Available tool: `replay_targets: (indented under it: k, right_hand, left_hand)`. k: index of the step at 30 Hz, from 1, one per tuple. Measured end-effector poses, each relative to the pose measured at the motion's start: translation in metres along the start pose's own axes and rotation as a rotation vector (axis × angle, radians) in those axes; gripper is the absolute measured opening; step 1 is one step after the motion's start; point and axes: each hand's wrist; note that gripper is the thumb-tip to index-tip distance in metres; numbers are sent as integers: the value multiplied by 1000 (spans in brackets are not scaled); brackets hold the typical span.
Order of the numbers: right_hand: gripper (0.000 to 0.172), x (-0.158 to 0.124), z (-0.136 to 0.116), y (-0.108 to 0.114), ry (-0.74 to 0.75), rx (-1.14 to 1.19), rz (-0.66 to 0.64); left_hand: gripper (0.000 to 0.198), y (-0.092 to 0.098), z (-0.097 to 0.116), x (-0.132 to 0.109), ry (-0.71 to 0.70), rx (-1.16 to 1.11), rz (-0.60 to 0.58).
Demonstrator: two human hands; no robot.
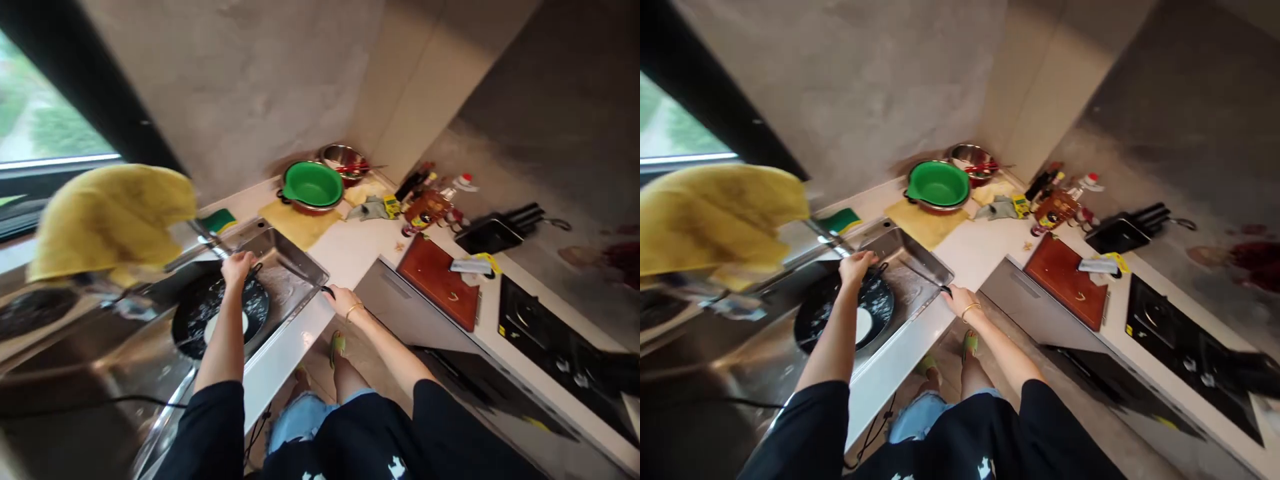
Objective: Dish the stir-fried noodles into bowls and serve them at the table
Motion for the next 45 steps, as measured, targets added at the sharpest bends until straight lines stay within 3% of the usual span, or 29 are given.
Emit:
replay_targets:
  k: [2, 3, 5, 7, 9, 11, 15, 20, 23, 25, 29, 32, 37, 40, 45]
  right_hand:
    - [39, -6, 12, 20, -32, -88, -7]
    - [40, -10, 20, 30, -48, -110, -5]
    - [41, -20, 41, 50, -83, -137, 10]
    - [43, -32, 69, 74, -145, -156, 64]
    - [43, -47, 105, 104, -209, -135, 142]
    - [43, -65, 150, 146, -260, -115, 221]
    - [43, -101, 260, 268, -325, -311, 349]
    - [46, -127, 407, 456, -369, -709, 364]
    - [44, -118, 475, 548, -371, -829, 332]
    - [45, -104, 506, 591, -401, -875, 319]
    - [45, -69, 541, 636, -473, -940, 259]
    - [42, -42, 562, 649, -484, -986, 200]
    - [52, 1, 593, 659, -385, -1023, 114]
    - [56, 15, 585, 660, -409, -1033, 65]
    - [64, 20, 544, 663, -599, -967, -72]
  left_hand:
    - [31, -15, 0, -15, -15, 496, 295]
    - [44, -25, 0, -23, -43, 655, 305]
    - [64, -51, 6, -40, -124, 889, 229]
    - [66, -88, 20, -58, -236, 1006, 121]
    - [58, -137, 42, -80, -409, 1025, 7]
    - [50, -198, 67, -107, -615, 956, -170]
    - [40, -341, 106, -165, -864, 725, -506]
    - [36, -516, 112, -232, -930, 441, -881]
    - [32, -598, 106, -269, -953, 368, -975]
    - [30, -639, 105, -290, -929, 325, -996]
    - [29, -690, 111, -309, -848, 277, -1009]
    - [30, -707, 117, -309, -827, 279, -994]
    - [32, -725, 119, -298, -738, 229, -990]
    - [32, -736, 115, -292, -739, 221, -971]
    - [30, -741, 111, -287, -730, 215, -923]
Point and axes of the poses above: each hand's wrist, its own x-axis towards the middle knuckle, its own y-axis out of the back of the hand, z = x × y, and after that the axes turned 3 degrees about -y, right-handed
